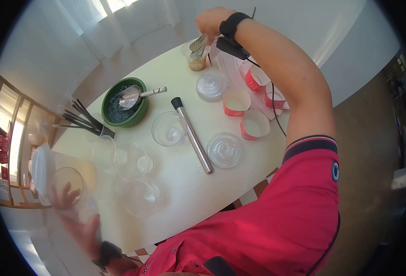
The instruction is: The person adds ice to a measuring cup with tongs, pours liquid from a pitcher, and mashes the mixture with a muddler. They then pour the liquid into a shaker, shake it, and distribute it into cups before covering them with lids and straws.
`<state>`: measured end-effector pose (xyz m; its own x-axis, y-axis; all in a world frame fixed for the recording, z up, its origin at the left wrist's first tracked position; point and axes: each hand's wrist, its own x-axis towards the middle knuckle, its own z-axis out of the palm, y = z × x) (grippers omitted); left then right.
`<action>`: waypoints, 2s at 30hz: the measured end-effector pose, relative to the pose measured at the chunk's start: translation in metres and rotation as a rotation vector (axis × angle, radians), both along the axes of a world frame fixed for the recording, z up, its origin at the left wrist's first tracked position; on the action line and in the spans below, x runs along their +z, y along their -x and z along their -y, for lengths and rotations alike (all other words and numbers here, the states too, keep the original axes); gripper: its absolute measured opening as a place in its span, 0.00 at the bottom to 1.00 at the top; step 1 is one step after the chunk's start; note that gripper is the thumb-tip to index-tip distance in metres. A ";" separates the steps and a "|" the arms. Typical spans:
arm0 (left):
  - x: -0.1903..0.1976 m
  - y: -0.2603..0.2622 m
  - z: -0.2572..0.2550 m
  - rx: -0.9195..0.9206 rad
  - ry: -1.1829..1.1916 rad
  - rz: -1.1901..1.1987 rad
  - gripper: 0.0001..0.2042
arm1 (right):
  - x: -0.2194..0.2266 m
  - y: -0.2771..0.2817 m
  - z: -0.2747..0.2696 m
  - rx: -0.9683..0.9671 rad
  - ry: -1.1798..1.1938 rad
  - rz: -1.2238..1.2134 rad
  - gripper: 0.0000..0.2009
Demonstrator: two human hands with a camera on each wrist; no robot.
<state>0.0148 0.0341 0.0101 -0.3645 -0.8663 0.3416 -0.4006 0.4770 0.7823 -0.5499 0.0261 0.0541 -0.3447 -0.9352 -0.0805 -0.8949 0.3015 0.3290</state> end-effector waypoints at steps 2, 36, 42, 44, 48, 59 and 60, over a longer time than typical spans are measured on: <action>-0.003 -0.002 -0.002 0.019 -0.013 -0.002 0.60 | -0.003 0.002 0.008 -0.011 -0.044 0.029 0.15; -0.017 -0.010 -0.002 0.049 -0.042 -0.029 0.61 | -0.019 0.010 0.015 -0.095 -0.160 0.207 0.18; -0.019 -0.013 -0.002 0.040 -0.060 -0.034 0.61 | -0.014 0.011 0.013 -0.093 -0.152 0.251 0.18; -0.020 -0.014 -0.001 0.038 -0.056 -0.030 0.61 | -0.010 0.014 0.014 -0.076 -0.181 0.262 0.18; -0.020 -0.012 0.000 0.033 -0.061 -0.035 0.60 | 0.004 0.001 0.008 -0.119 -0.194 0.263 0.17; -0.020 -0.011 -0.001 0.037 -0.061 -0.027 0.60 | -0.004 0.001 0.014 -0.039 -0.181 0.178 0.17; -0.019 -0.011 -0.001 0.039 -0.064 -0.026 0.60 | -0.006 0.000 0.014 -0.021 -0.176 0.162 0.17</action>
<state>0.0256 0.0352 -0.0093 -0.3214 -0.9002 0.2939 -0.3971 0.4099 0.8212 -0.5501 0.0118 0.0480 -0.3331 -0.8946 -0.2977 -0.9345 0.2712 0.2307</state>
